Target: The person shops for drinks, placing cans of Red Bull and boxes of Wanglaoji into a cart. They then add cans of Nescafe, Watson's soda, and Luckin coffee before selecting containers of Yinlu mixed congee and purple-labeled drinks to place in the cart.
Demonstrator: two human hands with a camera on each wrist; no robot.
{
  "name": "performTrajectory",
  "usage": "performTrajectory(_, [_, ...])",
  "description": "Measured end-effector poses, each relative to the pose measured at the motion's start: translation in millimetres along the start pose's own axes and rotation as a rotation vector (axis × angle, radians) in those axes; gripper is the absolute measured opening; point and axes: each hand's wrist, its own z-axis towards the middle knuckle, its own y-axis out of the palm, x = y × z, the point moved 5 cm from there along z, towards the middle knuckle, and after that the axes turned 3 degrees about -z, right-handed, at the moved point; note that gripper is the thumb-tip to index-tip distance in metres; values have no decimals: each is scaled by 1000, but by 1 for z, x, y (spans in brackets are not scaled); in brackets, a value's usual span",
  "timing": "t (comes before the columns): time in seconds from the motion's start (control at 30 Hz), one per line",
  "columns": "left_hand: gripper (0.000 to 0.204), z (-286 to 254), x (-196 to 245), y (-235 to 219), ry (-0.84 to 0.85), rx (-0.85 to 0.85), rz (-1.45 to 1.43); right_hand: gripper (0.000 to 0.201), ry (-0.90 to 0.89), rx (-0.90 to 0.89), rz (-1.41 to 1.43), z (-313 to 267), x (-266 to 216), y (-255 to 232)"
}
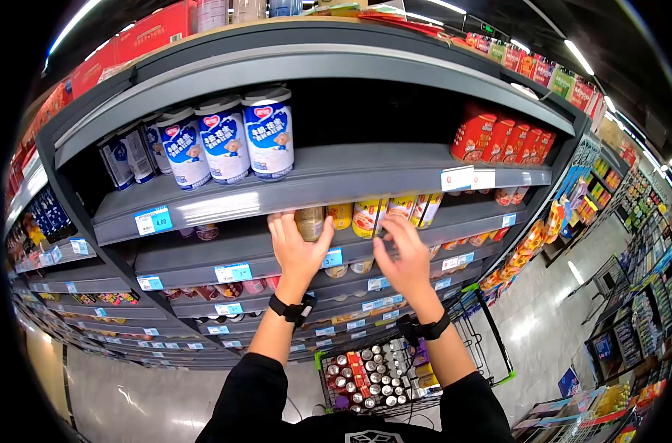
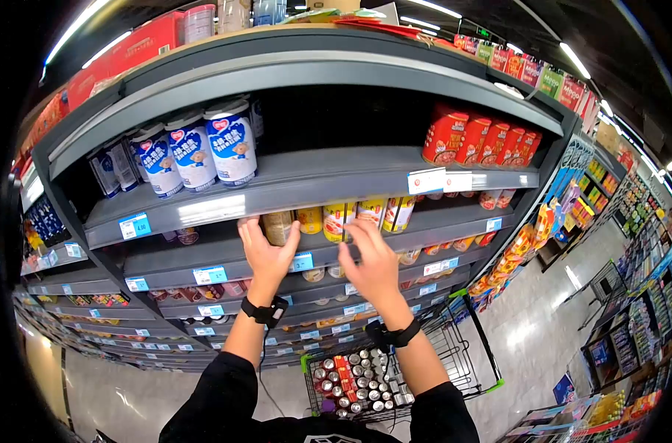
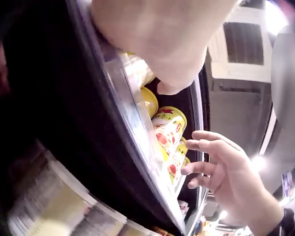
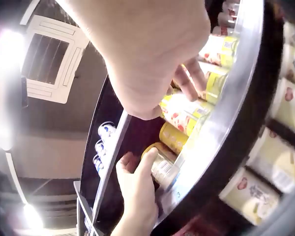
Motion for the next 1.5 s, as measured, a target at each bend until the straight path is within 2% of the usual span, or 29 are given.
performTrajectory(0.07, [62,1,-5,6,-156,-115,31,40,-46,13,-97,7,-8,12])
performTrajectory(0.1, [62,2,-3,5,-163,-115,30,44,-56,29,-132,11,-10,16])
performTrajectory(0.17, [66,7,-8,11,-369,-336,122,47,-18,81,-161,18,-10,21])
performTrajectory(0.23, [66,3,-15,15,-372,-340,162,51,20,137,-185,27,-10,27])
performTrajectory(0.3, [63,2,-10,7,-290,-167,51,55,-15,74,-270,34,-11,33])
performTrajectory(0.37, [64,-7,-13,0,-249,-112,-25,54,2,64,-261,35,-12,35])
performTrajectory(0.43, [74,-15,-12,-21,68,267,-346,52,-5,97,-256,33,-10,36])
performTrajectory(0.47, [81,-18,-19,-24,21,285,-445,50,0,97,-253,33,-10,37])
performTrajectory(0.5, [78,-20,-27,-26,-39,329,-492,50,1,96,-251,31,-11,37])
performTrajectory(0.57, [70,-23,-34,-21,-166,359,-806,45,-17,115,-320,29,-16,38])
performTrajectory(0.6, [70,-23,-35,-20,-164,360,-805,45,-18,115,-319,27,-17,40])
performTrajectory(0.67, [65,-20,-34,-20,-145,338,-861,40,-296,112,-362,18,-36,50])
performTrajectory(0.83, [65,-22,-36,-19,-153,330,-849,37,-190,169,-370,30,-34,52])
performTrajectory(0.9, [66,-23,-34,-22,-163,338,-701,37,-63,224,-446,34,-25,44])
performTrajectory(0.97, [68,-23,-35,-19,-166,342,-708,39,-59,206,-435,36,-22,40])
performTrajectory(1.03, [73,-21,-31,-16,-116,270,-596,45,-22,127,-446,37,-17,39])
performTrajectory(1.1, [74,-19,-29,-14,-117,290,-551,46,-29,113,-396,38,-14,38])
performTrajectory(1.17, [68,-13,-25,-8,-214,149,-407,47,-31,104,-354,37,-12,34])
performTrajectory(1.23, [63,-8,-18,-8,-193,121,-368,47,-34,53,-319,39,-8,31])
performTrajectory(1.33, [67,-1,-17,1,-380,-113,-168,46,-69,122,-317,38,-7,18])
performTrajectory(1.43, [70,5,-17,8,-321,-197,-49,46,35,174,-335,34,13,5])
performTrajectory(1.5, [68,8,-13,7,-261,-195,-29,48,80,143,-326,34,26,-2])
